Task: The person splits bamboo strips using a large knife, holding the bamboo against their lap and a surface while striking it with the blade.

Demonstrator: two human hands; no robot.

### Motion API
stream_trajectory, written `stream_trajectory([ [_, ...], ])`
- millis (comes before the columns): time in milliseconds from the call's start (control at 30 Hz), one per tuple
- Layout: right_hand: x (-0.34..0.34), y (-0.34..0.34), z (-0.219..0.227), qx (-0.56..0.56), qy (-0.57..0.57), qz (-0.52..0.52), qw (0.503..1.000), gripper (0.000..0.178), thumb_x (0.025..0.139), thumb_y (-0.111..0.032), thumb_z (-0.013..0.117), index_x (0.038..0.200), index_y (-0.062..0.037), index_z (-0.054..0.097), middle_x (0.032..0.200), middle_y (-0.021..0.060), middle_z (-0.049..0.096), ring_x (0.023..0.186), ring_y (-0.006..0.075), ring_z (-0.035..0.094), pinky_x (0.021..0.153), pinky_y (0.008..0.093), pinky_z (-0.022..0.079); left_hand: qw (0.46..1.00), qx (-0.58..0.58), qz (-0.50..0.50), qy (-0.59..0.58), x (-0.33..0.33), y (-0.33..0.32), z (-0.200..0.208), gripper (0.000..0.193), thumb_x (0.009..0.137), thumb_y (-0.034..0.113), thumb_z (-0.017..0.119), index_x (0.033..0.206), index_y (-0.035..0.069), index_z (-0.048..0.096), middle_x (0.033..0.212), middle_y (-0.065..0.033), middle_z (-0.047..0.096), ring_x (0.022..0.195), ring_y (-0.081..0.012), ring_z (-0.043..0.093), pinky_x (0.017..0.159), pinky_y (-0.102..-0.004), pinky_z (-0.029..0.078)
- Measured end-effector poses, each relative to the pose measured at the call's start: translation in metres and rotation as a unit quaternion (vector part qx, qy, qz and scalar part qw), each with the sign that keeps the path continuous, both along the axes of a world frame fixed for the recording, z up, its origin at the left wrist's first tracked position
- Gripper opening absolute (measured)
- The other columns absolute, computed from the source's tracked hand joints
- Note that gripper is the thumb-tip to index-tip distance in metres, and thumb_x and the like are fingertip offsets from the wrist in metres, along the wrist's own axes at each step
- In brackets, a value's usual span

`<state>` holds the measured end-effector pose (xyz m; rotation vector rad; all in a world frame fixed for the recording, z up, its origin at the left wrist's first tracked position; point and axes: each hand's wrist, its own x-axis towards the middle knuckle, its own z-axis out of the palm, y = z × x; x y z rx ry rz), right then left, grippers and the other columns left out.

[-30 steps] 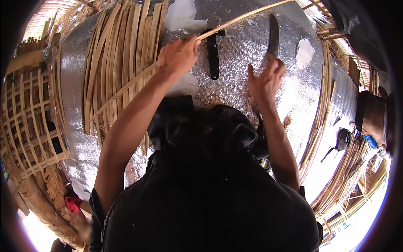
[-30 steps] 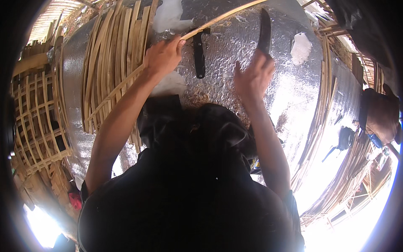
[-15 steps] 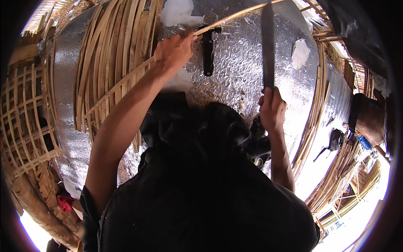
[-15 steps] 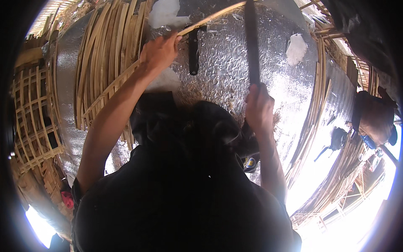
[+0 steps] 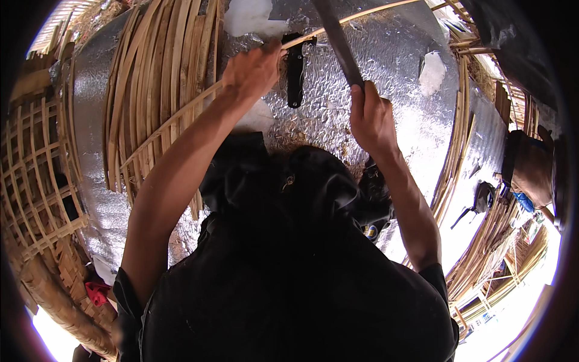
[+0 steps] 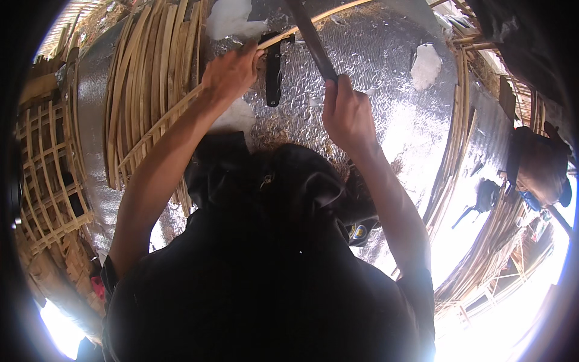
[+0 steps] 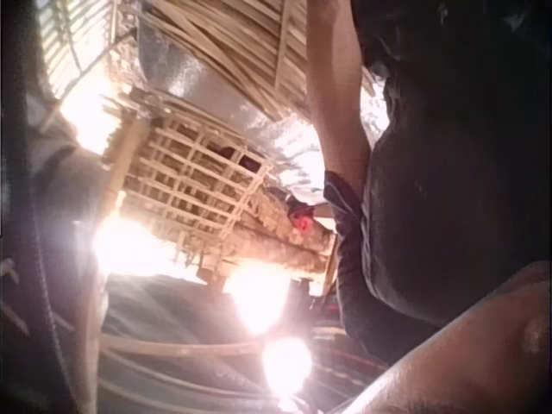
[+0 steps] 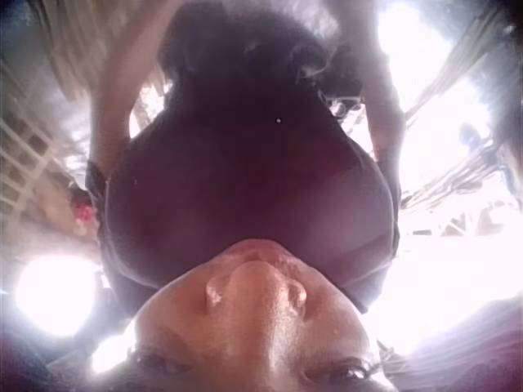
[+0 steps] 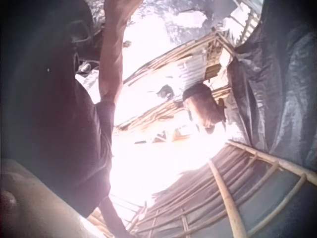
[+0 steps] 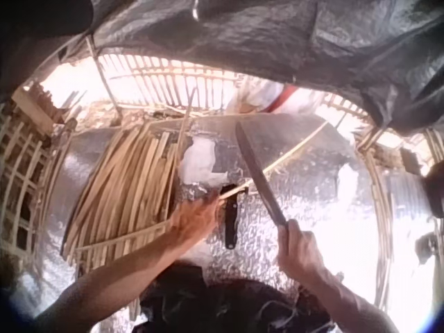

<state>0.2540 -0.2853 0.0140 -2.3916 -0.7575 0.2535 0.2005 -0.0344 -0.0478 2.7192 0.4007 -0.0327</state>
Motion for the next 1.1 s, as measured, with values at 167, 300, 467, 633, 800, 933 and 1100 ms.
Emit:
stream_trajectory([
  [167,0.002,0.031,0.044,0.107,-0.097,-0.027,0.989,0.017,0.106,-0.013,0.049,0.094,-0.0012,0.049,0.051,0.0088,0.054,0.041,0.024,0.062,0.034,0.0395,0.041,0.999,0.038,-0.005,-0.039,-0.004,0.009,-0.007,0.022,0.104,0.034,0.052,0.109,0.013,0.056,0.069,-0.0195,0.068,0.062,-0.0441,0.068,0.054,-0.0542,0.056],
  [300,-0.006,0.023,-0.026,-0.072,-0.049,0.004,0.996,0.02,0.106,-0.019,0.047,0.098,-0.0002,0.048,0.056,0.0107,0.056,0.045,0.0292,0.064,0.038,0.0431,0.048,0.999,0.016,-0.022,-0.039,0.0,0.005,-0.006,0.021,0.104,0.032,0.052,0.108,0.012,0.053,0.066,-0.0189,0.067,0.06,-0.0431,0.068,0.053,-0.0546,0.055],
  [467,0.013,0.045,0.02,-0.024,-0.12,-0.002,0.992,0.023,0.104,-0.019,0.053,0.094,0.0016,0.05,0.056,0.0135,0.059,0.047,0.0363,0.065,0.039,0.0441,0.048,0.999,0.022,-0.019,-0.04,-0.01,0.008,-0.02,0.019,0.103,0.03,0.054,0.106,0.011,0.051,0.068,-0.0179,0.067,0.06,-0.0413,0.069,0.052,-0.0538,0.054],
  [633,0.007,0.053,0.03,0.039,-0.107,-0.048,0.992,0.022,0.106,-0.019,0.047,0.099,0.0013,0.048,0.058,0.0172,0.062,0.051,0.0391,0.067,0.041,0.0447,0.052,0.996,0.053,-0.018,-0.063,-0.001,0.009,-0.025,0.018,0.103,0.031,0.054,0.106,0.013,0.052,0.072,-0.0184,0.069,0.063,-0.042,0.069,0.054,-0.0535,0.055],
  [800,0.023,0.05,-0.004,-0.155,-0.238,0.032,0.958,0.024,0.106,-0.022,0.048,0.101,0.0018,0.048,0.069,0.0242,0.066,0.061,0.0379,0.071,0.042,0.046,0.051,0.994,0.086,-0.024,-0.064,0.018,0.012,-0.017,0.023,0.102,0.032,0.055,0.117,0.015,0.054,0.073,-0.0188,0.069,0.064,-0.0431,0.069,0.055,-0.0548,0.056],
  [933,0.013,0.059,0.024,0.123,-0.163,-0.031,0.978,0.024,0.105,-0.021,0.051,0.098,0.0009,0.045,0.053,0.017,0.059,0.044,0.0382,0.064,0.036,0.045,0.048,0.994,0.079,-0.034,-0.063,-0.001,0.009,-0.026,0.029,0.102,0.033,0.055,0.124,0.015,0.051,0.072,-0.0182,0.069,0.063,-0.0424,0.069,0.053,-0.0549,0.056],
  [1100,0.01,0.041,-0.023,-0.16,0.103,0.038,0.981,0.025,0.106,-0.021,0.042,0.107,0.0038,0.046,0.067,0.0266,0.065,0.063,0.0444,0.07,0.052,0.0536,0.057,0.995,0.086,-0.04,-0.016,0.004,0.009,-0.02,0.025,0.103,0.035,0.054,0.117,0.014,0.052,0.073,-0.0181,0.069,0.064,-0.0429,0.07,0.052,-0.0548,0.055],
])
